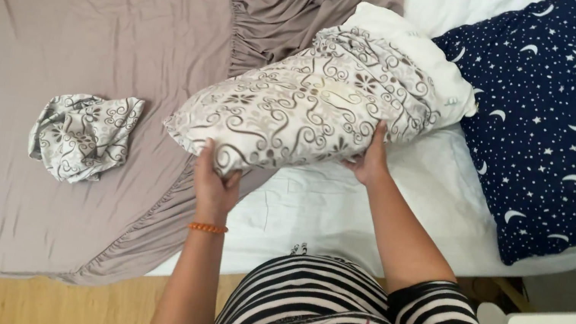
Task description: The person removes a patterned pillowcase from a white pillow by hand. They repeatedly pull and twist the fabric to slide the pillow out of the case, eventually separating the two items on the bed.
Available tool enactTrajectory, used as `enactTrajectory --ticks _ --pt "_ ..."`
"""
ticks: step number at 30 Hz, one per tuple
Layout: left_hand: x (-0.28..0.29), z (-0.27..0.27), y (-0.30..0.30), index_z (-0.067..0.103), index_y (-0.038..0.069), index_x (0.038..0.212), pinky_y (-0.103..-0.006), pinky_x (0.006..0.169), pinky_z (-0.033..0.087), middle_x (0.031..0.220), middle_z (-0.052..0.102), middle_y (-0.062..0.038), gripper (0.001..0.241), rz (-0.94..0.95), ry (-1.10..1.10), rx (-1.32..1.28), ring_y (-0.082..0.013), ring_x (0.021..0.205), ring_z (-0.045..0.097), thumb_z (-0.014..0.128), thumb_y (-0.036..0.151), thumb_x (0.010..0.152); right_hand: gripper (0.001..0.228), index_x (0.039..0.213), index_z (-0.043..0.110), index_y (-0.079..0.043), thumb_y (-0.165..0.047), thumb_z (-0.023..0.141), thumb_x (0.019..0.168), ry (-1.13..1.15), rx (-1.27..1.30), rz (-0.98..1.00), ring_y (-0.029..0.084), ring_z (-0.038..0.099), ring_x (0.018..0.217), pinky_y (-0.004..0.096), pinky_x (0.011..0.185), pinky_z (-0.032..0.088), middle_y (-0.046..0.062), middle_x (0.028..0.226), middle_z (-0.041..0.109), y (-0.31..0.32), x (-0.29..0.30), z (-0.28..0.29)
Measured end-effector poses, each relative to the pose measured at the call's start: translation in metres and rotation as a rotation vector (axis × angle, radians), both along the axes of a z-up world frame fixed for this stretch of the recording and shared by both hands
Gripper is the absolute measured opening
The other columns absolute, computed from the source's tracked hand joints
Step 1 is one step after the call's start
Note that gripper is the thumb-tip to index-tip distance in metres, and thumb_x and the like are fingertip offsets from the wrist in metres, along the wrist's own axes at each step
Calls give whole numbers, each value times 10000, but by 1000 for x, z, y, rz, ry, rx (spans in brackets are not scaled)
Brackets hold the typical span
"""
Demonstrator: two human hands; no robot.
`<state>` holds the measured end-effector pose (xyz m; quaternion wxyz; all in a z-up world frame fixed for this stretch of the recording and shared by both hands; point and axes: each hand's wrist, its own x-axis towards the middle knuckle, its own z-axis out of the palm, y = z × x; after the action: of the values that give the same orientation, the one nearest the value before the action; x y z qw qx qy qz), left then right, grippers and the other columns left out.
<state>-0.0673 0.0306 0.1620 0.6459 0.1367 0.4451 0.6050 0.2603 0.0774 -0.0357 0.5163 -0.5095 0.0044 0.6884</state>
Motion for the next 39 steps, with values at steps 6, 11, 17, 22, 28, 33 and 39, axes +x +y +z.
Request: enactTrajectory --ticks 6,11,17,22,28,33,39 --pt "13 10 -17 629 120 1089 -217 385 400 823 698 -1 272 -64 155 16 -75 551 617 603 380 1015 954 1514 443 -270 -842 371 753 -15 -105 -191 255 519 1339 548 1036 431 2 1495 537 -4 -29 25" --pt "-28 -29 -24 625 92 1057 -251 440 477 799 655 2 287 -39 264 -54 -78 569 596 640 375 1015 769 1456 507 -75 -662 410 968 -173 -47 -380 245 673 1216 421 959 568 95 1397 651 5 -43 -23" --pt "-94 -79 -25 549 -25 1160 -438 676 505 941 620 -156 390 -132 1040 -121 -251 768 581 673 308 1000 719 1361 573 79 -582 454 1102 -377 -23 -336 249 518 964 413 801 432 103 1141 536 4 -94 -46" --pt "-62 -18 -29 284 -84 1485 -617 1141 307 1472 325 -448 772 -22 1942 92 -577 1375 350 696 180 888 522 1145 684 -40 -507 476 1039 -533 154 -274 105 603 852 302 751 506 4 1003 707 -15 -136 59" --pt "8 24 -7 392 78 1532 -662 1160 210 1541 369 -276 864 -407 1791 901 -468 1454 338 800 353 822 520 986 688 11 -458 478 1069 -615 323 -95 117 589 709 320 632 493 14 820 665 -40 -156 122" --pt "18 -14 30 496 159 1517 -467 921 457 1031 569 -87 618 -631 1829 1222 -289 1026 561 708 297 953 514 952 691 29 -376 421 1119 -929 363 270 152 575 676 343 627 503 88 755 672 -53 -149 124" --pt "24 -50 58 657 214 1208 -406 709 519 856 597 -30 323 -612 1807 1221 -238 824 628 698 258 891 438 1157 652 -36 -408 467 1017 -439 368 284 136 702 962 358 818 572 20 1044 733 -59 -111 140"
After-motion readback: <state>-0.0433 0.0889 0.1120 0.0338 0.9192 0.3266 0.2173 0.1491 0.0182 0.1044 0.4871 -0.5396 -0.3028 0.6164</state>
